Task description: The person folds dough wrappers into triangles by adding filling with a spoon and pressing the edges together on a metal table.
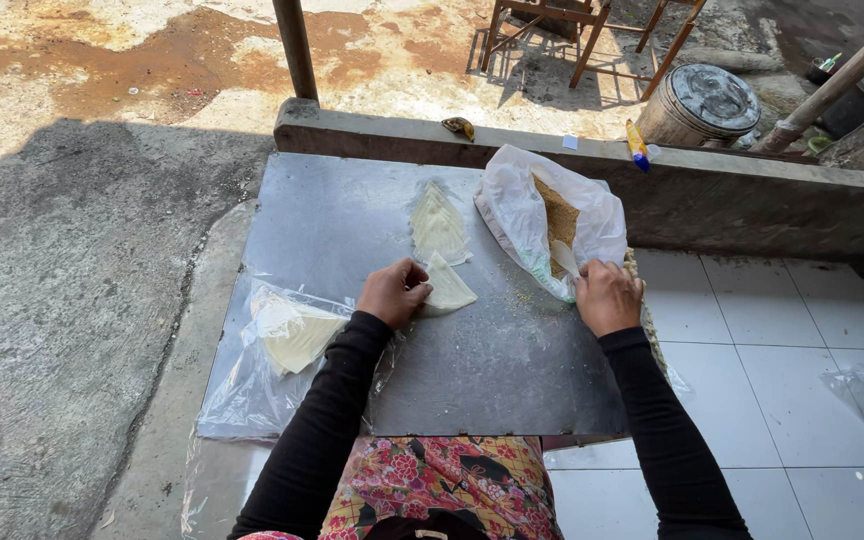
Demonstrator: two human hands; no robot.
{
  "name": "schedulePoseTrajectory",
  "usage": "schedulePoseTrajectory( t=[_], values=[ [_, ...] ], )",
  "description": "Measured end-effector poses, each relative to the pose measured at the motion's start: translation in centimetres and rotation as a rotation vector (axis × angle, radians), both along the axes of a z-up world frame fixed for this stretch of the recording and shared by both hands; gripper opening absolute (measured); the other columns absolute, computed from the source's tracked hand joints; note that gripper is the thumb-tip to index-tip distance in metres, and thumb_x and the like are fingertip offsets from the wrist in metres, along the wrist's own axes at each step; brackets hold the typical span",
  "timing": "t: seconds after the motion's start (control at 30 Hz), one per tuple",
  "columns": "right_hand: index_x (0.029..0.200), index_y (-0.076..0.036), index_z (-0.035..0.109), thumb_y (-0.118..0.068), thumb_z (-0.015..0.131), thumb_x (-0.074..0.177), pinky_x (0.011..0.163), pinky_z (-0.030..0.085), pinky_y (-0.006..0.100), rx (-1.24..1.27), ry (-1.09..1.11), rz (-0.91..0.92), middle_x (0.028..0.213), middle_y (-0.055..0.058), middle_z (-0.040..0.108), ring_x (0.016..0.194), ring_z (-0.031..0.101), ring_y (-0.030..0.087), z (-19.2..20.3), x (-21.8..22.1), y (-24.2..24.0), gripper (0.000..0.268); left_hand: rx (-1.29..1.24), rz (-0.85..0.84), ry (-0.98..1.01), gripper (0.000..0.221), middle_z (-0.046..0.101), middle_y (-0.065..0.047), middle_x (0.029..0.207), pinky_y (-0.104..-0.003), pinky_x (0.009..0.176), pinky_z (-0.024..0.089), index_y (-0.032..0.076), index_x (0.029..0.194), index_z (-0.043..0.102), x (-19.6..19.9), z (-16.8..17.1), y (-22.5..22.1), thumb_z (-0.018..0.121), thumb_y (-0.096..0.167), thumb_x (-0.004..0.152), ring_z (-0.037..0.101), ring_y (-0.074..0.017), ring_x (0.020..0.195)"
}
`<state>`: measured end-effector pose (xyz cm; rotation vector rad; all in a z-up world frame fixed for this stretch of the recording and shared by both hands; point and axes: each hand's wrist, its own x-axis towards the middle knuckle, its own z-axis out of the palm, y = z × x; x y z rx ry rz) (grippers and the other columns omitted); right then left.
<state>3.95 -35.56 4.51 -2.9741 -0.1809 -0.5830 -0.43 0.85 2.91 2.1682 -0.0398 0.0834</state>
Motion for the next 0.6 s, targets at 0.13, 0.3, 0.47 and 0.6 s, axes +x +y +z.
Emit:
schedulePoseTrajectory(
  t=[0.13,0.3,0.47,0.6],
  values=[
    [0.098,-0.008,0.074,-0.02,0.071,0.093,0.09,0.046,0.046,-0.184,-0.164,-0.063,0.102,0.011,0.073,0.098,0.069,0.03,1.0,2.0,1.3,0.013,-0.09,-0.072,0.085,0.021,0.077,-0.008,0.092,-0.032,0.078,0.058,0.007,0.1,0.077,-0.2,-0.1,0.5,0.078,0.021,0.084,0.073,-0.0174,0.083],
    [0.098,-0.008,0.075,-0.016,0.069,0.091,0.089,0.045,0.042,-0.411,-0.337,-0.103,0.095,0.011,0.072,0.091,0.069,0.028,1.1,5.7,2.9,0.012,-0.165,-0.129,0.16,0.018,0.078,-0.006,0.086,-0.029,0.071,0.06,0.007,0.098,0.078,0.1,-0.1,0.9,0.078,0.02,0.085,0.073,-0.013,0.074],
    [0.096,-0.008,0.075,-0.013,0.065,0.093,0.09,0.044,0.039,-0.513,-0.387,-0.085,0.092,0.01,0.072,0.09,0.069,0.025,-1.2,8.2,3.3,0.011,-0.157,-0.12,0.157,0.018,0.078,-0.006,0.083,-0.028,0.07,0.058,0.007,0.096,0.078,-0.1,0.0,0.8,0.079,0.022,0.086,0.072,-0.0116,0.072],
    [0.093,-0.007,0.075,-0.015,0.063,0.095,0.09,0.044,0.044,-0.337,-0.276,-0.07,0.096,0.012,0.074,0.09,0.07,0.029,-2.6,8.7,3.5,0.014,-0.133,-0.117,0.156,0.018,0.077,-0.006,0.084,-0.028,0.071,0.058,0.007,0.098,0.077,-0.2,0.4,0.9,0.079,0.021,0.085,0.072,-0.0123,0.073]
  ],
)
